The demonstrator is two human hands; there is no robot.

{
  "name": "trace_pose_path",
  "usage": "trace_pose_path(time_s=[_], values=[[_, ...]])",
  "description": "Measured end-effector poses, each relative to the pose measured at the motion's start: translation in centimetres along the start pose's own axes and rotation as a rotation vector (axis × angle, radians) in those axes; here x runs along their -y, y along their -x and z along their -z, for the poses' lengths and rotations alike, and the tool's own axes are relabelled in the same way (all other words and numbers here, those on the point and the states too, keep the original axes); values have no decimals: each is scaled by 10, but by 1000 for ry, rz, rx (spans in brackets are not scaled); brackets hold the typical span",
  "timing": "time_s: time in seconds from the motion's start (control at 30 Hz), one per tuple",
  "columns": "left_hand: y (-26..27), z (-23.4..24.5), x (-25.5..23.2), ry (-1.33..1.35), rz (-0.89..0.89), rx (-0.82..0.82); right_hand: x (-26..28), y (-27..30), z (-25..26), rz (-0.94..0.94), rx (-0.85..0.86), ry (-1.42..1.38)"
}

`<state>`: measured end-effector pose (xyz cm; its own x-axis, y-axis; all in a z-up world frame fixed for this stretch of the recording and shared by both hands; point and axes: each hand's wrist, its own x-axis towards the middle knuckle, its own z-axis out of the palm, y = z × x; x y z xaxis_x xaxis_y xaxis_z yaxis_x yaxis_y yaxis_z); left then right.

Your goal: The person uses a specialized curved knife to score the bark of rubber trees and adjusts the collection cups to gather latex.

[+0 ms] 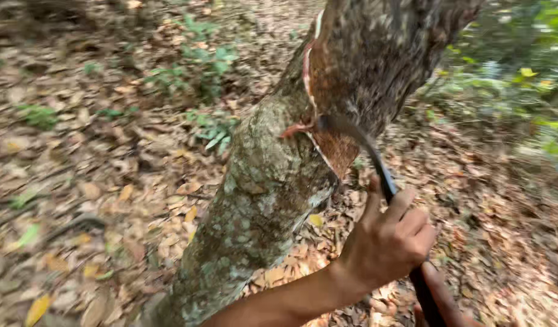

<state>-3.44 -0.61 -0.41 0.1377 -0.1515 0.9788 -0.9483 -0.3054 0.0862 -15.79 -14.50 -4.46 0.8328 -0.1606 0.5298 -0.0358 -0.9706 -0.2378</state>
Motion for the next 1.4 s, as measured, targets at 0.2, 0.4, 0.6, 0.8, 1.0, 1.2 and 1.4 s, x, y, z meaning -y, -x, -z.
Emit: trace_pose_path(time_s=[0.2, 0.4, 0.6, 0.8, 1.0, 1.2, 1.4], values=[[-16, -6, 42, -201, -122, -18, 17, -23, 0, 145, 14, -116], [-1, -6, 64, -295, -125, -17, 24, -31, -13, 309, 57, -204], [-3, -25, 5, -237, -101, -49, -36, -23, -17, 136, 234, -508], [-24, -29, 23, -400, -138, -12, -32, -38, -16, 522, 77, -904], [-13, -11, 11, -318, -87, -48, -16, -47, 25, 0, 506, -526], [-19, 8, 68, -323, -47, -36, 53, -66, 25, 54, 453, -621], [0, -9, 72, -404, -42, 4, 35, -62, 8, -5, 462, -257]])
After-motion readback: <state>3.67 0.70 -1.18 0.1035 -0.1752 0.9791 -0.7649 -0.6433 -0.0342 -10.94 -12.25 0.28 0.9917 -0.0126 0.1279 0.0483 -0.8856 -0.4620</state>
